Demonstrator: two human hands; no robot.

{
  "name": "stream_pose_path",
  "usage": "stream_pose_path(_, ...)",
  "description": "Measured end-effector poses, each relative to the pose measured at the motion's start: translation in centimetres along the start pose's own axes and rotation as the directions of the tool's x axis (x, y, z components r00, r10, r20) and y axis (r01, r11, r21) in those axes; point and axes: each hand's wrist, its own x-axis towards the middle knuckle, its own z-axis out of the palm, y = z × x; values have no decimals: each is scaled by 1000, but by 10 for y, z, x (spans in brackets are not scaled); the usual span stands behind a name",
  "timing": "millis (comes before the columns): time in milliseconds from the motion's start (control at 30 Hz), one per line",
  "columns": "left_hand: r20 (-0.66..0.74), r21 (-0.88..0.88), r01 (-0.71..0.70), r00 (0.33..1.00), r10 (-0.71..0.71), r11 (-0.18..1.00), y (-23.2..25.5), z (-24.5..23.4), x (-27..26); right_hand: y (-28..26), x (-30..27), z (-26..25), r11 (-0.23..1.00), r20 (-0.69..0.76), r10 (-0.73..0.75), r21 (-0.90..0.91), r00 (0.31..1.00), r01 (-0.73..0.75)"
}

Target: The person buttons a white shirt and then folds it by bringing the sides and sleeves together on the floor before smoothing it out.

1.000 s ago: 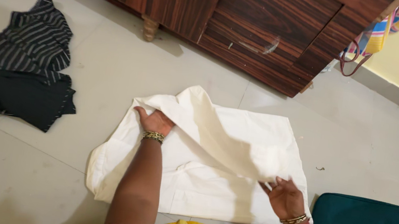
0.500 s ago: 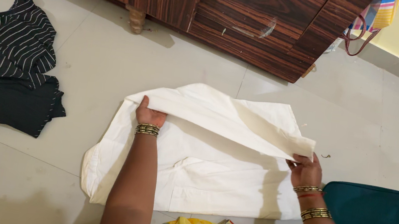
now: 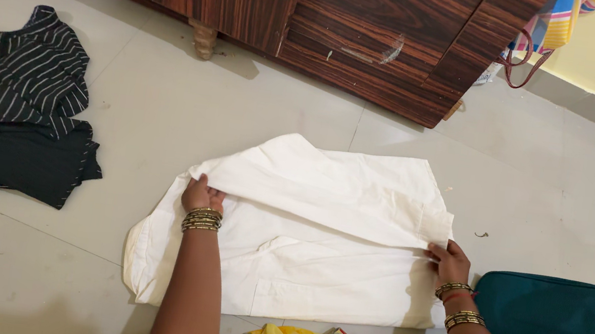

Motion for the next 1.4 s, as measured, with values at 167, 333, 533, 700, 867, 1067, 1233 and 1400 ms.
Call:
stream_pose_path(167, -193, 464, -395, 828, 526, 793, 7, 10, -23, 14, 8, -1, 984, -113, -165, -85, 980, 156)
stream_pose_path(333, 684, 624, -723, 322, 655, -297, -11, 39, -58, 22, 8, 0, 925, -192, -211, -357, 959, 132)
stream_pose_path(533, 572, 494, -397, 818, -55, -774, 3, 64, -80, 20, 3, -2, 924, -264, -184, -374, 947, 76)
stream_pose_path(700, 564, 429, -336, 825, -42, -838, 7, 64, -85, 7, -9, 29, 765, -347, -285, -644, 893, -6)
stream_pose_path(867, 569, 414, -335, 821, -47, -847, 6, 63, -85, 18, -13, 154, 469, 167, -765, -518, 622, 715)
stream_pose_path(1067, 650, 314, -289, 760, -17, -904, 1, 51, -66, 31, -99, 380, 330, 729, -478, -367, 489, 870)
stream_pose_path(1233, 585, 337, -308, 809, -58, -890, 5, 58, -70, -4, -80, 362, 88, 771, -263, -579, 580, 810)
stream_pose_path(1400, 583, 369, -352, 808, -81, -860, 11, 64, -85, -18, -28, 210, 53, 510, -346, -827, 787, 559)
